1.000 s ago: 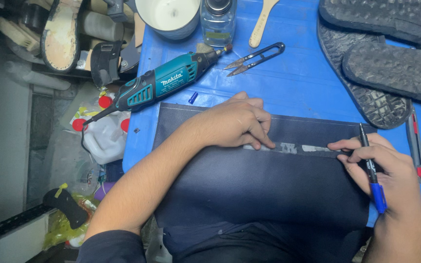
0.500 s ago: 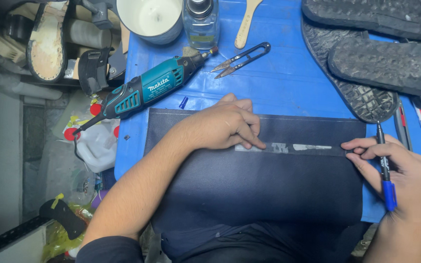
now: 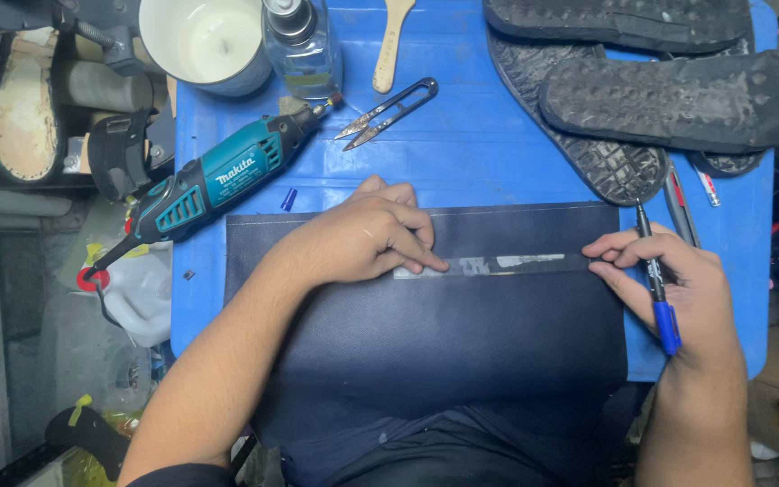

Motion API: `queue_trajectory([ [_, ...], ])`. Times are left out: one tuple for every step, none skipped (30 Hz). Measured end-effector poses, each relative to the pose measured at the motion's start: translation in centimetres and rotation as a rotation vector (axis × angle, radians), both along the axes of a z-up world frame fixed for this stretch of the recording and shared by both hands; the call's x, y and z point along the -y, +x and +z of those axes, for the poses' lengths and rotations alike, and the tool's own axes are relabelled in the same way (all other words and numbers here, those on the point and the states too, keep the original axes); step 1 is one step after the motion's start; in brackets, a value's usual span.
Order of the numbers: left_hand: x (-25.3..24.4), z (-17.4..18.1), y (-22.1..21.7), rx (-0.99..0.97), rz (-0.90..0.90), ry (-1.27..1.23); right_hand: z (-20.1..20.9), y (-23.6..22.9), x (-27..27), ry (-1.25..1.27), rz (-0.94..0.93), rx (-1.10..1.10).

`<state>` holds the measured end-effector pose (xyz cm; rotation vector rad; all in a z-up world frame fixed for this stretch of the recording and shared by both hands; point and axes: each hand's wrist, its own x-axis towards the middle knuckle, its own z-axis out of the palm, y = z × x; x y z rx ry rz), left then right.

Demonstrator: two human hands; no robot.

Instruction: The person uses a ruler and a blue marker to draw straight lines on a dark sheet of material. They measure a shoe sole and transfer dimensions to the sheet, then mark multiple lines along the ruler's edge.

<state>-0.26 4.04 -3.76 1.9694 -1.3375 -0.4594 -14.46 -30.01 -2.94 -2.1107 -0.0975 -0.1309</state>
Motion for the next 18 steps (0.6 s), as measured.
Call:
queue_trajectory([
  [0.04,0.04,-0.01,0.010,-0.006,-0.006,0.03,0.03,-0.01,0.004,-0.004,-0.004],
  [-0.02,0.13,0.01,0.020,-0.012,-0.013,0.05,0.05,-0.02,0.008,-0.008,-0.009],
  [-0.03,0.22,0.06,0.031,-0.020,-0.020,0.07,0.04,-0.03,0.013,-0.009,-0.008],
  [-0.03,0.31,0.06,0.032,-0.019,-0.008,0.05,0.02,-0.05,0.017,-0.011,-0.007],
  [-0.03,0.40,0.03,0.034,-0.018,0.002,0.05,0.02,-0.02,0.021,-0.013,-0.006],
  [0.00,0.47,0.01,0.036,-0.016,0.013,0.01,0.07,0.04,0.019,-0.006,0.003],
  [0.05,0.52,-0.02,0.035,-0.013,0.024,-0.06,0.13,0.09,0.018,0.001,0.011],
  [0.10,0.57,-0.04,0.034,-0.010,0.035,-0.09,0.15,0.18,0.016,0.009,0.020],
  [0.14,0.61,-0.05,0.032,-0.005,0.048,-0.15,0.18,0.26,0.014,0.010,0.020],
  [0.20,0.65,-0.03,0.032,-0.010,0.048,-0.21,0.18,0.30,0.012,0.012,0.020],
  [0.13,0.72,-0.04,0.031,-0.012,0.051,-0.29,0.24,0.32,0.013,0.016,0.021],
  [0.12,0.75,-0.03,0.031,-0.014,0.054,-0.31,0.26,0.39,0.011,0.016,0.022],
  [0.14,0.75,-0.03,0.027,-0.016,0.057,-0.33,0.25,0.43,0.011,0.018,0.023],
  [0.14,0.74,-0.04,0.023,-0.018,0.059,-0.35,0.20,0.44,0.011,0.020,0.023],
  [0.10,0.75,-0.02,0.021,-0.018,0.063,-0.36,0.23,0.44,0.006,0.020,0.024],
  [0.11,0.72,0.00,0.022,-0.018,0.057,-0.32,0.23,0.47,0.002,0.021,0.026],
  [0.09,0.68,-0.01,0.022,-0.015,0.053,-0.32,0.28,0.43,0.000,0.024,0.027],
  [0.08,0.62,-0.01,0.023,-0.012,0.049,-0.28,0.19,0.38,-0.001,0.018,0.021],
])
